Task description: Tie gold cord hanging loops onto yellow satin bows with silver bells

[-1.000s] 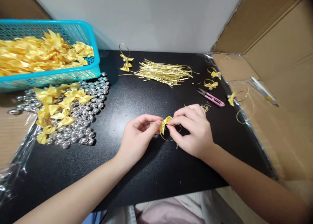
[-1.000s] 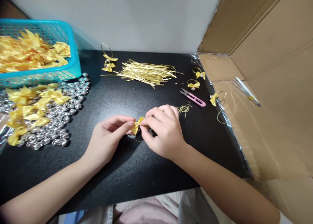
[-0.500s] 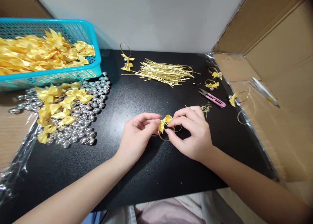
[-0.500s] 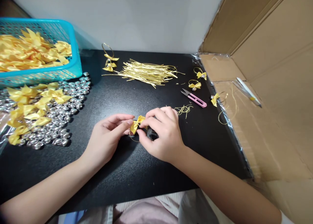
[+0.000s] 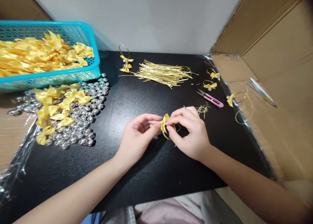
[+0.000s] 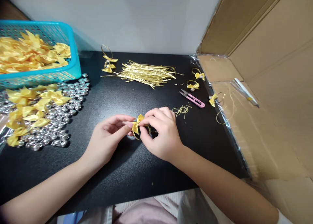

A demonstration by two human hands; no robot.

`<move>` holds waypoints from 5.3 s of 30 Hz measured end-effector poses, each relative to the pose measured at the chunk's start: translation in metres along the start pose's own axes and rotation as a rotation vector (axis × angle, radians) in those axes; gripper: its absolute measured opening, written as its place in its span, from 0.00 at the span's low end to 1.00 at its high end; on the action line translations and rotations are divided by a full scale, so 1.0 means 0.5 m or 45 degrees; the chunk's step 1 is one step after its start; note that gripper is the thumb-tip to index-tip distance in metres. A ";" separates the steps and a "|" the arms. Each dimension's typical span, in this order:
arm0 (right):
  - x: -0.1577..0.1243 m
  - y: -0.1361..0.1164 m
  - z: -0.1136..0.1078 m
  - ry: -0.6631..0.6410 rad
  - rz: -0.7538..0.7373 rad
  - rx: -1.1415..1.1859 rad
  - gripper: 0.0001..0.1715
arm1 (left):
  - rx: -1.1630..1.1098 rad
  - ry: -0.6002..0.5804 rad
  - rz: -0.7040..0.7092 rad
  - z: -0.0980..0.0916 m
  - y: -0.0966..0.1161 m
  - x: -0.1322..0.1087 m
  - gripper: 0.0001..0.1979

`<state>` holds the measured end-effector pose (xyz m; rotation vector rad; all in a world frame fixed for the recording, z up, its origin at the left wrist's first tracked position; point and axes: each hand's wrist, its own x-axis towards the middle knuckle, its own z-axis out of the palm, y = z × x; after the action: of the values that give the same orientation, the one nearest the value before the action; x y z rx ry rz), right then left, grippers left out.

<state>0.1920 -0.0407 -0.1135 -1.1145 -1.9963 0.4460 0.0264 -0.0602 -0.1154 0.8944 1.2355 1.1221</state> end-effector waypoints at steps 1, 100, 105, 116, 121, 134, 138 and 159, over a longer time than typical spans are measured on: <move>0.000 0.000 -0.002 -0.010 0.009 0.026 0.05 | -0.002 -0.005 0.011 -0.001 -0.001 -0.001 0.08; 0.008 -0.003 -0.001 0.071 0.240 0.409 0.10 | 0.499 0.047 0.625 0.000 -0.012 -0.023 0.05; 0.009 -0.002 -0.002 0.072 0.228 0.387 0.09 | 0.495 0.051 0.596 -0.002 -0.011 -0.023 0.04; 0.008 -0.003 -0.004 0.024 0.171 0.311 0.07 | 0.486 0.081 0.596 -0.005 -0.007 -0.017 0.04; 0.005 -0.005 -0.005 0.041 0.069 0.207 0.04 | 0.558 0.078 0.602 -0.004 -0.006 -0.015 0.04; -0.003 -0.003 0.000 0.093 -0.015 -0.060 0.07 | 0.748 0.033 0.743 -0.003 -0.005 -0.019 0.05; -0.003 -0.008 -0.005 0.055 0.017 -0.045 0.05 | 0.785 0.021 0.780 -0.004 -0.006 -0.019 0.05; 0.000 -0.008 -0.001 0.141 -0.111 -0.219 0.09 | 0.897 0.028 0.855 -0.008 -0.004 -0.020 0.05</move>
<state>0.1901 -0.0431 -0.1109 -1.1253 -2.0052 0.1663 0.0232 -0.0706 -0.1156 1.9362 1.4153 1.2089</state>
